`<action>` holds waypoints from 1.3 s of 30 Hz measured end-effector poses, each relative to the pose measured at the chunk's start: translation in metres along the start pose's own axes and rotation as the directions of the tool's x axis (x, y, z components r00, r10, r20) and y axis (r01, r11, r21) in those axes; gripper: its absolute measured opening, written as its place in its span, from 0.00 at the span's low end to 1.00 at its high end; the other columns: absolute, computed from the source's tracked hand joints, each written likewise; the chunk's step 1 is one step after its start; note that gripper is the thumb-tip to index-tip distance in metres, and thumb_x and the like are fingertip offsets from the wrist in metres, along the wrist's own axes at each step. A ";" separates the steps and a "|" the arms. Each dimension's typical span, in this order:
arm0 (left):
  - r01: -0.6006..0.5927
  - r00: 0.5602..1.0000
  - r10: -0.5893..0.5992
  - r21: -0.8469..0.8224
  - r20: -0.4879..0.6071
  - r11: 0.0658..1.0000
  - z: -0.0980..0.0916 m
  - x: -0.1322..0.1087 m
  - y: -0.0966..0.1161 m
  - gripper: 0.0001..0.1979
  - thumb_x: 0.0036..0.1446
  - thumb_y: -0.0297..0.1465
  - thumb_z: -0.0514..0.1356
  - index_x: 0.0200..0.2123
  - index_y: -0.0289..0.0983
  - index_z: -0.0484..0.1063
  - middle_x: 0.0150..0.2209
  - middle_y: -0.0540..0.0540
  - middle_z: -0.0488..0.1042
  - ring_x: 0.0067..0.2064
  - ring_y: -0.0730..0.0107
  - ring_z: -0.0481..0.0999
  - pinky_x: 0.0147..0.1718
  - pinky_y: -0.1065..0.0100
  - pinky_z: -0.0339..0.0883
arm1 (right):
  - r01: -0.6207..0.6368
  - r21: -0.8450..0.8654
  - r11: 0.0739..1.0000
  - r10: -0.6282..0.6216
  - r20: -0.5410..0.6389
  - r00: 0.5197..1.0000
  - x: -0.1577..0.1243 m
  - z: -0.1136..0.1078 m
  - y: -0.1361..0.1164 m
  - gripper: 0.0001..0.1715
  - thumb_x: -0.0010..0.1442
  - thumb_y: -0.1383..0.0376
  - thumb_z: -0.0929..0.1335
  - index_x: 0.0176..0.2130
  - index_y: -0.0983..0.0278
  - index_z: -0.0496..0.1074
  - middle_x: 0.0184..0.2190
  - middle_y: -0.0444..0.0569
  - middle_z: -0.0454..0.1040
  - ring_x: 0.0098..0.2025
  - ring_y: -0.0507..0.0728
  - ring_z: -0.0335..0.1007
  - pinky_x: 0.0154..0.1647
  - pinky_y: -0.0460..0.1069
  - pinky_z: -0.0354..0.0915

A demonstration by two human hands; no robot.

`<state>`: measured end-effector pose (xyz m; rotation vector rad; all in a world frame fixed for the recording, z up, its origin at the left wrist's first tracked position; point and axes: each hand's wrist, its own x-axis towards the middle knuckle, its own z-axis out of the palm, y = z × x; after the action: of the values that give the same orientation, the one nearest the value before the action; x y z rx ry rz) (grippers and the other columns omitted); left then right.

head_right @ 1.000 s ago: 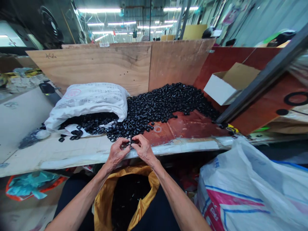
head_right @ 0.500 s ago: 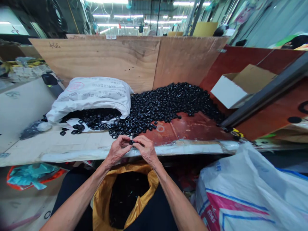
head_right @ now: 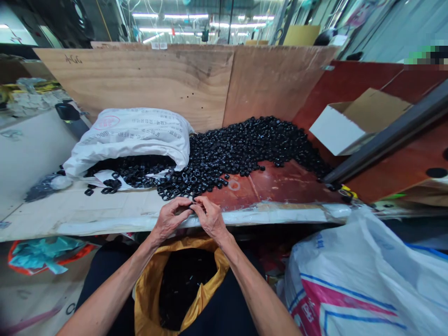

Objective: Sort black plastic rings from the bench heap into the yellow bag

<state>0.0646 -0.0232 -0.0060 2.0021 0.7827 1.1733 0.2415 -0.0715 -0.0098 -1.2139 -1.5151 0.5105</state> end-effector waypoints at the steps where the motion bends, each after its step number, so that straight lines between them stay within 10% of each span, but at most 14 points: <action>1: 0.005 1.000 -0.005 -0.007 -0.012 1.000 0.000 0.000 0.000 0.07 0.60 0.31 0.65 0.42 0.37 0.77 0.43 0.43 0.79 0.46 0.64 0.79 0.49 0.61 0.74 | 0.021 -0.006 1.000 -0.020 0.025 0.999 0.000 -0.002 -0.001 0.13 0.66 0.59 0.68 0.47 0.61 0.74 0.38 0.50 0.79 0.36 0.56 0.76 0.41 0.50 0.72; 9: 0.037 0.999 -0.036 -0.040 0.018 0.999 0.000 -0.001 -0.001 0.08 0.61 0.31 0.64 0.44 0.38 0.77 0.45 0.42 0.79 0.48 0.63 0.79 0.51 0.59 0.73 | 0.071 -0.214 0.974 -0.069 0.018 0.997 0.006 -0.001 -0.004 0.23 0.70 0.58 0.63 0.26 0.62 0.74 0.23 0.47 0.72 0.30 0.55 0.69 0.41 0.50 0.65; 14: 0.087 0.996 -0.088 -0.096 -0.003 0.992 0.001 -0.002 -0.003 0.09 0.60 0.32 0.64 0.45 0.38 0.76 0.45 0.43 0.78 0.46 0.64 0.79 0.48 0.62 0.74 | 0.082 -0.102 0.991 -0.081 0.012 0.997 0.003 -0.004 -0.008 0.14 0.67 0.56 0.67 0.43 0.62 0.77 0.35 0.51 0.75 0.33 0.56 0.69 0.39 0.51 0.67; 18: 0.118 0.992 -0.121 -0.109 -0.024 0.987 0.002 -0.003 -0.004 0.10 0.61 0.33 0.64 0.45 0.39 0.75 0.46 0.43 0.78 0.47 0.64 0.78 0.49 0.61 0.73 | 0.097 -0.156 0.983 -0.092 0.043 0.995 0.000 -0.006 -0.007 0.18 0.67 0.57 0.67 0.27 0.61 0.74 0.26 0.48 0.71 0.31 0.56 0.67 0.41 0.53 0.65; 29: 0.157 0.987 -0.149 -0.161 0.059 0.974 -0.003 -0.006 0.009 0.09 0.61 0.32 0.63 0.45 0.38 0.75 0.43 0.44 0.79 0.45 0.63 0.79 0.49 0.62 0.74 | 0.048 0.001 0.999 -0.048 0.009 0.999 -0.006 -0.006 -0.017 0.08 0.63 0.63 0.68 0.41 0.61 0.76 0.32 0.48 0.75 0.34 0.56 0.71 0.38 0.50 0.68; 34: 0.100 0.994 -0.096 -0.071 0.047 0.993 -0.001 -0.040 0.021 0.07 0.63 0.32 0.61 0.43 0.38 0.76 0.43 0.43 0.79 0.46 0.63 0.79 0.49 0.60 0.74 | -0.216 0.126 0.968 0.214 0.031 0.976 -0.037 0.006 -0.035 0.06 0.60 0.63 0.69 0.38 0.61 0.75 0.27 0.44 0.73 0.27 0.53 0.69 0.29 0.47 0.67; 39: -0.106 0.994 0.103 0.068 0.048 0.992 -0.008 -0.074 0.029 0.08 0.66 0.27 0.57 0.45 0.40 0.74 0.46 0.41 0.79 0.48 0.62 0.80 0.47 0.61 0.75 | -0.515 0.285 0.809 0.500 0.127 0.857 -0.068 0.022 -0.041 0.07 0.57 0.61 0.69 0.35 0.62 0.72 0.21 0.39 0.70 0.18 0.50 0.64 0.20 0.44 0.60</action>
<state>0.0313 -0.0953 -0.0164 2.1424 0.7129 1.1703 0.1976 -0.1413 -0.0150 -1.3575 -1.0746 1.1001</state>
